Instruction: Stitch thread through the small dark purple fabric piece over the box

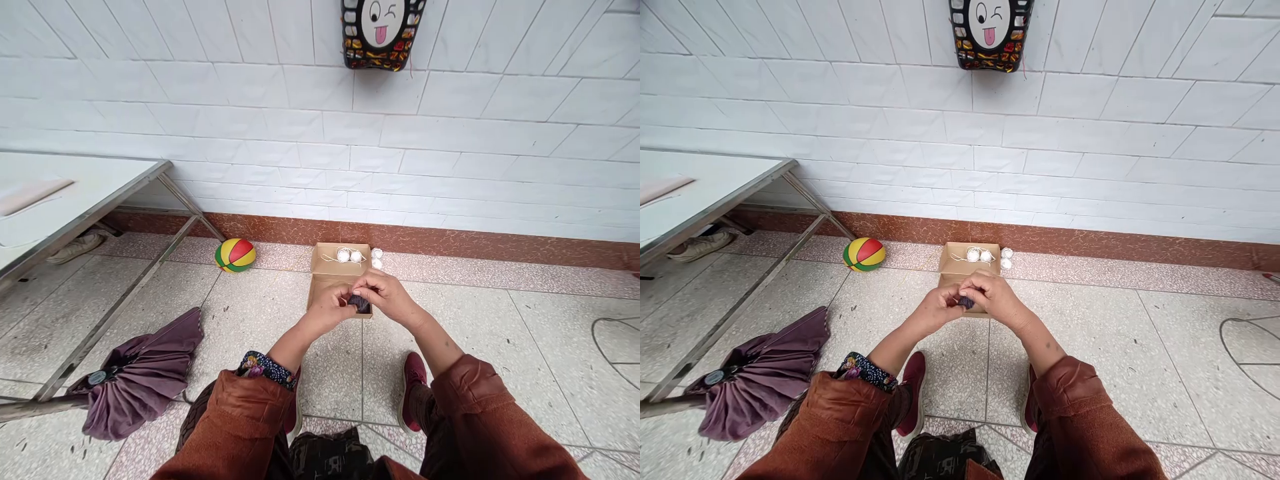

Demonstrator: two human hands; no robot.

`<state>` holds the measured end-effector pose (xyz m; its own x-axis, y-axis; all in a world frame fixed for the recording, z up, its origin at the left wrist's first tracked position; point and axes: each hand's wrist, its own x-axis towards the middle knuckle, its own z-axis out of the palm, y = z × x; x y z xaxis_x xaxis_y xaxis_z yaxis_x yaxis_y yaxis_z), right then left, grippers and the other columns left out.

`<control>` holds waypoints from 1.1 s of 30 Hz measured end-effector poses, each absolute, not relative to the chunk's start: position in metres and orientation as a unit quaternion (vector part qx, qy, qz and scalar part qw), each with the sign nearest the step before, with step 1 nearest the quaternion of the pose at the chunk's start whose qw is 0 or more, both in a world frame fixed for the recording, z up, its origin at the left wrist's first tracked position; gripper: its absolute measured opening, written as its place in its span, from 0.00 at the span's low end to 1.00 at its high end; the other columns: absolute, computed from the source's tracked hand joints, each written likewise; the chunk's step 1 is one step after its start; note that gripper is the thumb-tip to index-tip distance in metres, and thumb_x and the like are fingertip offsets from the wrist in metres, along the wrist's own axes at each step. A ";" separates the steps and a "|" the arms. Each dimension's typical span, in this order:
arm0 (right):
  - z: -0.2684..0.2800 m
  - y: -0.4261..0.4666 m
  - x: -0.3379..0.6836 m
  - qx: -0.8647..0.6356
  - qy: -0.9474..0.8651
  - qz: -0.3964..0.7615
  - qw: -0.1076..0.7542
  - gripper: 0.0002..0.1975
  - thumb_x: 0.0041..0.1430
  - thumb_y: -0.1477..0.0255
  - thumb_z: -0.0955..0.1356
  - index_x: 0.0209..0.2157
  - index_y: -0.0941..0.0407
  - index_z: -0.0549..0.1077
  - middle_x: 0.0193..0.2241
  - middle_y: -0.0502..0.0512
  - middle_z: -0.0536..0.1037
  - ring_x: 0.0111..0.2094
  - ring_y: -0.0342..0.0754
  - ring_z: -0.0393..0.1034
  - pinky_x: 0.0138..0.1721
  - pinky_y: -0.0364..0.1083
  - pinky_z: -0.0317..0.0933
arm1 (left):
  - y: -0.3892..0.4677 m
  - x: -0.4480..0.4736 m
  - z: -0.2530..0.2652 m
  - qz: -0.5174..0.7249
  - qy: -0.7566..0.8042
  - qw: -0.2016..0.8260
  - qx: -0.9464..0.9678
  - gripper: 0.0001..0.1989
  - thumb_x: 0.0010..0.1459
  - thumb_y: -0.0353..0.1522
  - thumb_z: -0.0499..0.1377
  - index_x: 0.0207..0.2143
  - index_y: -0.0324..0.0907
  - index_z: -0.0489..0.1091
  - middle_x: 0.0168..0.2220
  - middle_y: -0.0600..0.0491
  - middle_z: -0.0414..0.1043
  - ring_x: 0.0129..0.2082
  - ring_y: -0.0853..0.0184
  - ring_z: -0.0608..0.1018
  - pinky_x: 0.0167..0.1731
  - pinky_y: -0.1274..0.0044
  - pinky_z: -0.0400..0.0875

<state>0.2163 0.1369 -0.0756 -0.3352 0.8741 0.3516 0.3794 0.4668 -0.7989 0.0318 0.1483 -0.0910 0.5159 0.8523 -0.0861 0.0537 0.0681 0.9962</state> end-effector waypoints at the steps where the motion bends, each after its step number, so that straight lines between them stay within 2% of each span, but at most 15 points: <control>1: -0.077 0.137 0.218 -0.421 -0.737 0.327 0.415 0.08 0.64 0.65 0.68 0.32 0.53 0.75 0.29 0.51 0.76 0.32 0.46 0.70 0.36 0.46 0.64 | 0.146 0.033 -0.091 0.309 0.347 0.666 0.584 0.10 0.46 0.27 0.65 0.34 0.39 0.75 0.31 0.54 0.72 0.31 0.69 0.72 0.34 0.76 0.64; 4: -0.085 0.139 0.221 -0.445 -0.666 0.389 0.455 0.10 0.61 0.62 0.70 0.32 0.53 0.73 0.27 0.49 0.75 0.27 0.45 0.68 0.31 0.45 0.63 | 0.141 0.037 -0.089 0.328 0.260 0.773 0.477 0.27 0.47 0.26 0.67 0.51 0.45 0.71 0.37 0.54 0.75 0.37 0.67 0.76 0.40 0.74 0.67; 6: -0.090 0.139 0.222 -0.462 -0.632 0.400 0.476 0.12 0.60 0.60 0.70 0.32 0.53 0.71 0.25 0.48 0.73 0.25 0.44 0.66 0.29 0.44 0.62 | 0.141 0.040 -0.086 0.352 0.235 0.806 0.413 0.34 0.47 0.26 0.68 0.57 0.49 0.66 0.40 0.53 0.76 0.37 0.68 0.76 0.40 0.75 0.68; 8: -0.095 0.139 0.224 -0.489 -0.625 0.369 0.484 0.13 0.62 0.59 0.68 0.30 0.53 0.70 0.24 0.48 0.71 0.25 0.44 0.65 0.29 0.44 0.61 | 0.145 0.042 -0.083 0.377 0.238 0.813 0.375 0.31 0.47 0.26 0.68 0.55 0.47 0.70 0.42 0.52 0.75 0.37 0.70 0.76 0.39 0.76 0.68; 11: -0.102 0.137 0.225 -0.527 -0.650 0.295 0.461 0.12 0.66 0.61 0.65 0.32 0.53 0.70 0.26 0.49 0.72 0.28 0.46 0.66 0.32 0.45 0.61 | 0.160 0.045 -0.083 0.418 0.274 0.789 0.357 0.20 0.46 0.27 0.69 0.45 0.43 0.76 0.46 0.50 0.75 0.39 0.69 0.75 0.39 0.76 0.68; 14: -0.107 0.134 0.227 -0.524 -0.687 0.260 0.431 0.09 0.67 0.65 0.64 0.37 0.53 0.72 0.32 0.53 0.76 0.33 0.48 0.70 0.37 0.46 0.64 | 0.181 0.046 -0.090 0.453 0.352 0.722 0.386 0.18 0.44 0.27 0.69 0.40 0.41 0.76 0.38 0.53 0.75 0.35 0.70 0.74 0.37 0.76 0.67; 17: -0.107 0.130 0.231 -0.496 -0.718 0.254 0.418 0.07 0.67 0.69 0.64 0.37 0.53 0.74 0.33 0.54 0.76 0.37 0.49 0.71 0.41 0.48 0.65 | 0.198 0.049 -0.101 0.446 0.427 0.635 0.465 0.16 0.42 0.27 0.67 0.38 0.39 0.76 0.32 0.54 0.75 0.32 0.69 0.72 0.37 0.76 0.65; 22: -0.100 0.131 0.245 -0.486 -0.695 0.290 0.444 0.05 0.62 0.69 0.67 0.35 0.53 0.76 0.30 0.52 0.74 0.32 0.47 0.68 0.36 0.46 0.63 | 0.196 0.063 -0.115 0.367 0.419 0.556 0.617 0.16 0.41 0.26 0.66 0.37 0.40 0.77 0.35 0.52 0.74 0.33 0.67 0.73 0.37 0.74 0.65; 23: -0.100 0.133 0.250 -0.485 -0.688 0.298 0.451 0.05 0.62 0.69 0.68 0.35 0.53 0.76 0.30 0.52 0.74 0.33 0.47 0.68 0.36 0.46 0.63 | 0.193 0.067 -0.115 0.351 0.400 0.558 0.637 0.19 0.41 0.26 0.66 0.40 0.41 0.78 0.36 0.52 0.74 0.33 0.67 0.73 0.37 0.74 0.66; 25: -0.103 0.139 0.261 -0.489 -0.669 0.305 0.470 0.06 0.62 0.68 0.68 0.33 0.53 0.77 0.30 0.52 0.73 0.34 0.48 0.68 0.38 0.47 0.63 | 0.185 0.074 -0.112 0.317 0.343 0.598 0.651 0.29 0.42 0.26 0.67 0.51 0.44 0.74 0.34 0.53 0.73 0.33 0.68 0.73 0.36 0.74 0.66; 27: -0.110 0.144 0.271 -0.510 -0.640 0.306 0.487 0.07 0.62 0.67 0.68 0.32 0.53 0.76 0.29 0.51 0.72 0.34 0.47 0.67 0.38 0.46 0.62 | 0.180 0.079 -0.107 0.286 0.281 0.664 0.631 0.41 0.45 0.27 0.67 0.63 0.48 0.63 0.32 0.55 0.72 0.31 0.69 0.73 0.35 0.75 0.66; 28: -0.114 0.147 0.276 -0.522 -0.625 0.310 0.491 0.08 0.62 0.66 0.68 0.31 0.54 0.75 0.28 0.51 0.71 0.33 0.47 0.67 0.38 0.46 0.62 | 0.180 0.082 -0.103 0.279 0.258 0.695 0.611 0.44 0.45 0.27 0.68 0.65 0.50 0.59 0.33 0.56 0.72 0.32 0.70 0.74 0.36 0.75 0.66; 30: -0.122 0.149 0.284 -0.535 -0.608 0.324 0.490 0.09 0.62 0.65 0.68 0.30 0.54 0.74 0.28 0.50 0.71 0.31 0.46 0.66 0.35 0.45 0.61 | 0.181 0.087 -0.099 0.292 0.232 0.738 0.563 0.41 0.46 0.27 0.68 0.63 0.50 0.63 0.34 0.54 0.72 0.34 0.70 0.74 0.37 0.76 0.66; 33: -0.130 0.146 0.289 -0.532 -0.630 0.313 0.472 0.09 0.63 0.66 0.67 0.30 0.55 0.72 0.27 0.50 0.71 0.30 0.45 0.65 0.33 0.44 0.59 | 0.186 0.097 -0.101 0.346 0.250 0.767 0.479 0.26 0.43 0.26 0.69 0.48 0.43 0.76 0.40 0.51 0.74 0.37 0.70 0.74 0.38 0.77 0.67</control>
